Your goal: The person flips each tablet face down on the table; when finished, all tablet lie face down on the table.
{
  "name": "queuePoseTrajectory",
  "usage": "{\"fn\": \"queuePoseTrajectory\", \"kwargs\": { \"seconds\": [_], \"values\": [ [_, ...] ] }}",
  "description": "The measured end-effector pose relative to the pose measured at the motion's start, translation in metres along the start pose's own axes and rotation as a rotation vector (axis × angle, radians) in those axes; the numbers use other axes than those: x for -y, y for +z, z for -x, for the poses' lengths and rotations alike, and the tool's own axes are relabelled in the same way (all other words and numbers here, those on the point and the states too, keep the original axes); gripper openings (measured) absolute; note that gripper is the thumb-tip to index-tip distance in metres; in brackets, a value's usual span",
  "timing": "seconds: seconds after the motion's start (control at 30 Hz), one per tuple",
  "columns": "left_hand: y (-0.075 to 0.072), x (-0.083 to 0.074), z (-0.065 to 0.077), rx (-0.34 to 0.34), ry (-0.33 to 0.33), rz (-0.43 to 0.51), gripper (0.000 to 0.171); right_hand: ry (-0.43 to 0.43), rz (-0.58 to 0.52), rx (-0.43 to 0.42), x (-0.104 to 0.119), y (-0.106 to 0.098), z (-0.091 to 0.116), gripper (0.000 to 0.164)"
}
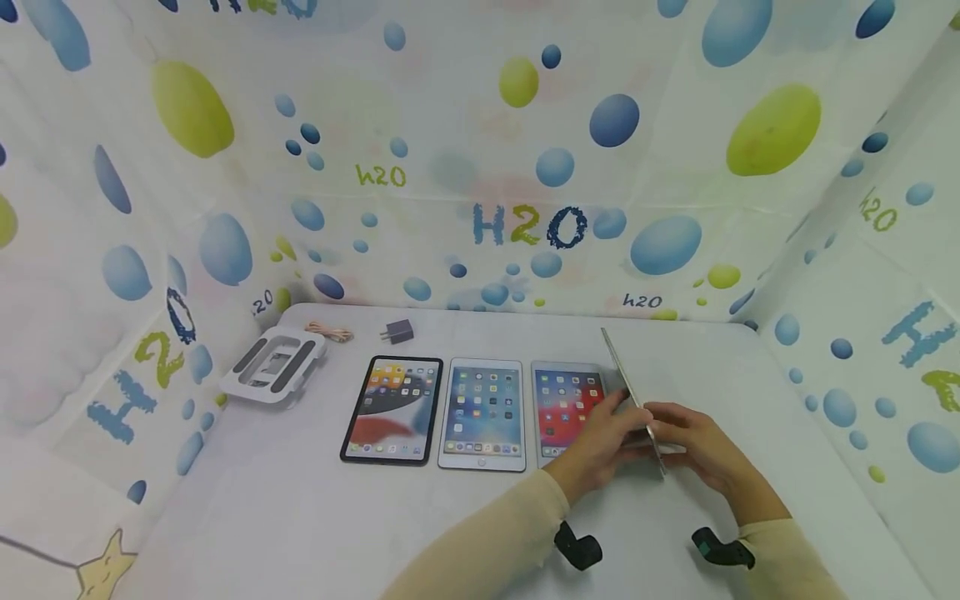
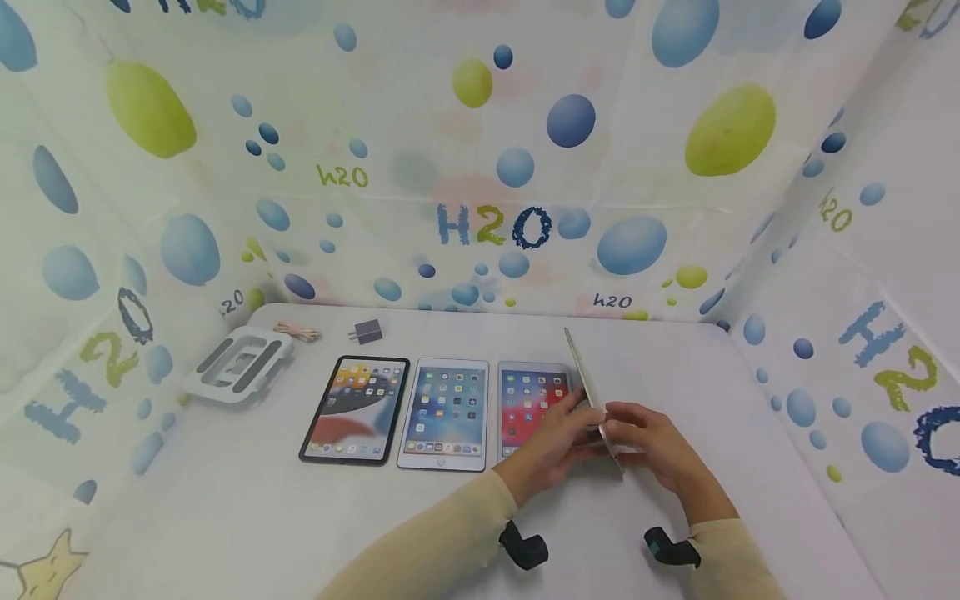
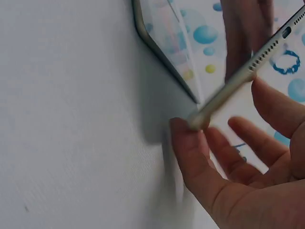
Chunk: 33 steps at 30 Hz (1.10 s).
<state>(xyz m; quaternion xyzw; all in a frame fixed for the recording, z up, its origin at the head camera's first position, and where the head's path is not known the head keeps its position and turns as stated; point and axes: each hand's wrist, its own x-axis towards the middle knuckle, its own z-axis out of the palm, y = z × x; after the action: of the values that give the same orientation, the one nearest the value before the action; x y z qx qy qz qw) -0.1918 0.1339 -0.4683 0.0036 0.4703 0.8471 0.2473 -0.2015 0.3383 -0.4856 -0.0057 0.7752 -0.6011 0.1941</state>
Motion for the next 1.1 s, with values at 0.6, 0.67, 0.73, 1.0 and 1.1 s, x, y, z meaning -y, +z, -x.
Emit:
{"fn": "queuePoseTrajectory", "kwargs": {
  "seconds": [0.6,0.67,0.73,1.0,1.1],
  "values": [
    [-0.003,0.005,-0.002,-0.131,-0.062,-0.081,0.028,0.127,-0.057,-0.33,-0.015,-0.033,0.0,0.059],
    [-0.004,0.006,-0.001,-0.153,-0.088,-0.087,0.019,0.124,0.016,-0.362,-0.015,-0.033,-0.001,0.059],
    [-0.004,0.007,0.0,-0.167,-0.108,-0.085,0.01,0.124,0.079,-0.392,-0.016,-0.034,-0.003,0.057],
    [0.0,0.01,0.0,-0.123,-0.14,-0.063,0.044,0.149,0.358,-0.481,-0.017,-0.03,-0.001,0.052],
    [0.001,0.011,0.0,-0.094,-0.144,-0.048,0.06,0.131,0.498,-0.508,-0.017,-0.029,0.001,0.051]
  ]
}}
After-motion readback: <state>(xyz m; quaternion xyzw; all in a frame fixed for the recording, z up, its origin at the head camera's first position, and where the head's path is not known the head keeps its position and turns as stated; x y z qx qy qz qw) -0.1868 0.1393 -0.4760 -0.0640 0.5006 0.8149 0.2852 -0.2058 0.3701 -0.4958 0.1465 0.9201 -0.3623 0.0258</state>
